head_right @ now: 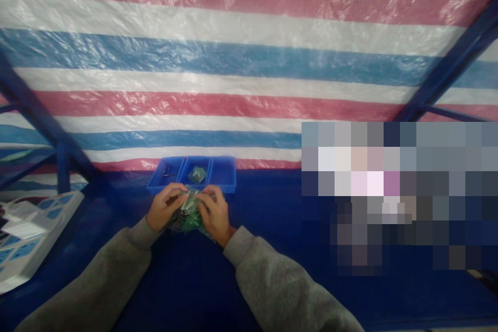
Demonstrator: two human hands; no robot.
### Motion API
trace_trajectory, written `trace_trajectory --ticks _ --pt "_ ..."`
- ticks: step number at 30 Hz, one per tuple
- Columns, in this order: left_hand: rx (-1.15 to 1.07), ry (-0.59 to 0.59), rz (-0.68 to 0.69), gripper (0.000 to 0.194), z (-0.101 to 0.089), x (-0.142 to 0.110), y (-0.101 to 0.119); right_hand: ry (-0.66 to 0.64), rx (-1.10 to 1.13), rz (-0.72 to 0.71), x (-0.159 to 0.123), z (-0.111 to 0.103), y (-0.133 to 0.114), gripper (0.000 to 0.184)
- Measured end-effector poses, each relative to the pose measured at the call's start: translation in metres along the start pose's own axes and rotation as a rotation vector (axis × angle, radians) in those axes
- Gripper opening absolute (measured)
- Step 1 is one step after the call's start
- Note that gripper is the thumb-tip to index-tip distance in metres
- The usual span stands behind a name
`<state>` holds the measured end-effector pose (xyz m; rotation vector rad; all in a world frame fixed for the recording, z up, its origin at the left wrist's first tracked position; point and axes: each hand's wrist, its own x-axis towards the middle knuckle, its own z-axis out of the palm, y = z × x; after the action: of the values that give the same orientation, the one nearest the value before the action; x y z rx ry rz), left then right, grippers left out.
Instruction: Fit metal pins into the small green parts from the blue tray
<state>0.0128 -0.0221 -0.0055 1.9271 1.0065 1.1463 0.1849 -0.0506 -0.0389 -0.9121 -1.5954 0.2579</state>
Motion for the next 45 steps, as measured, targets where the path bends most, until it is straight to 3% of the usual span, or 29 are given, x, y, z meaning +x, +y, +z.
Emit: trace_trajectory --ticks 7,12,17,23,33,39,45 --pt "0.142 -0.113 0.195 0.038 -0.0069 0.0015 0.0072 0.023 0.054 0.047 0.0038 -0.0018 -0.0042 0.013" --pt "0.334 0.015 0.286 0.022 -0.0049 0.0027 0.0086 0.020 0.028 0.076 0.0032 -0.0005 -0.0060 0.014" --pt "0.362 -0.024 0.248 0.022 -0.0018 0.0012 0.0077 0.005 0.024 0.066 0.0013 0.0000 -0.0050 0.017" --pt "0.397 0.053 0.201 0.024 0.0002 -0.0016 0.0076 -0.030 0.025 0.073 0.0018 -0.0026 -0.0058 0.018" --pt "0.257 0.083 0.156 0.022 -0.0034 -0.0001 0.0029 0.003 0.083 0.057 0.0034 -0.0034 -0.0092 0.029" --pt "-0.062 0.024 0.000 0.031 -0.0014 -0.0001 0.0058 -0.050 0.087 -0.053 0.0034 -0.0048 -0.0080 0.035" --pt "-0.269 -0.014 -0.115 0.029 -0.0001 0.0014 0.0071 -0.052 0.071 -0.068 0.0018 -0.0021 -0.0043 0.038"
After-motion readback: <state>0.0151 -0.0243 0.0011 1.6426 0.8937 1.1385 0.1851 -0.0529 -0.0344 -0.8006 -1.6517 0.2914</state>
